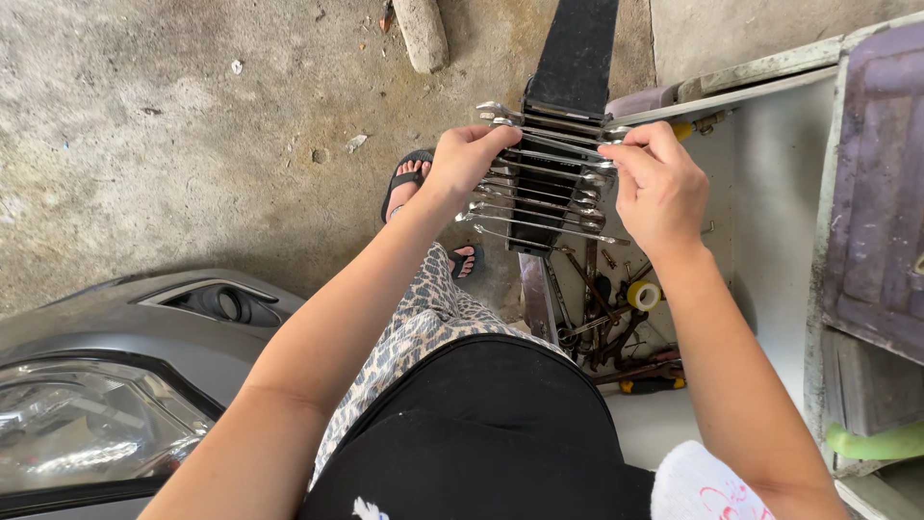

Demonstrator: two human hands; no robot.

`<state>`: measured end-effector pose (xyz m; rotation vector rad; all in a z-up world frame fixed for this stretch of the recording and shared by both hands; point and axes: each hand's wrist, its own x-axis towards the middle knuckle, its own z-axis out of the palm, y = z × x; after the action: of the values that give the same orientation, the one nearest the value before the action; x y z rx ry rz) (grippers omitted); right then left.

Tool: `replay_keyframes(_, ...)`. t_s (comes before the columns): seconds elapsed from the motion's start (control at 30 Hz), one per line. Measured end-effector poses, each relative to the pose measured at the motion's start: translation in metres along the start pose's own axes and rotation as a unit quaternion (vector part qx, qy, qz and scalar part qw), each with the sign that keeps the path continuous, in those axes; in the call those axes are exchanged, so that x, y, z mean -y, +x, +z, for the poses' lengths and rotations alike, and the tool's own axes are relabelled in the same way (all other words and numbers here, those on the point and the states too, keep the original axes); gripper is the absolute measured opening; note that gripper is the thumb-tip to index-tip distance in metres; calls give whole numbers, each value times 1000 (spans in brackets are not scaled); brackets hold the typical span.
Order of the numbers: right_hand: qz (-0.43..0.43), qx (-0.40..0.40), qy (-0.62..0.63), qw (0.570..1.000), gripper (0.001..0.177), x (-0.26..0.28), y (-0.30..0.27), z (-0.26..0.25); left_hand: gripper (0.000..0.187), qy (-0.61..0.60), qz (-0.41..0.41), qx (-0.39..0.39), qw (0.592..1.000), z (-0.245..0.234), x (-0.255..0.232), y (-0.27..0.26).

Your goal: The person organizes tools in a drawer by placing wrenches onto a magnetic strip and arranging other tools like pliers and a tape measure. The person also handles a black hexagonal object and places it on a nearby table.

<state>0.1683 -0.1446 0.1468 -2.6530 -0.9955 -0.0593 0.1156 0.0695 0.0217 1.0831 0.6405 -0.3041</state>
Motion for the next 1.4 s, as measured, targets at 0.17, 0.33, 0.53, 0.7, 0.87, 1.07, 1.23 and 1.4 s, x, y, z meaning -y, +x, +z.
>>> replay_keyframes(0.17,-5,25,34,999,30,-3,0,-7,36,7,16,-27,999,4,4,1)
replay_keyframes(0.33,12,45,-4,999,26,-1,2,-9,36,83,-2,-79,993,8,-3,-5)
replay_keyframes(0.53,0,50,-6,999,24,-1,2,-8,33,19,4,-59,998,8,2,1)
replay_keyframes(0.7,-60,74,40,995,21,-11,5,-18,31,1,-5,-78,997,13,9,2)
replay_keyframes(0.87,-87,52,-65,993,19,-11,1,-18,36,127,27,-63,990,11,3,-4)
replay_keyframes(1.07,-118,-15,-80,990,25,-13,-8,-8,56,463,438,-274,720,41,-19,-75)
replay_keyframes(1.23,-119,-11,-63,991,29,-18,-14,-7,54,421,239,26,875,71,-18,-86)
replay_keyframes(1.4,-128,-25,-81,988,32,-21,-17,-2,60,449,132,51,882,89,-16,-85)
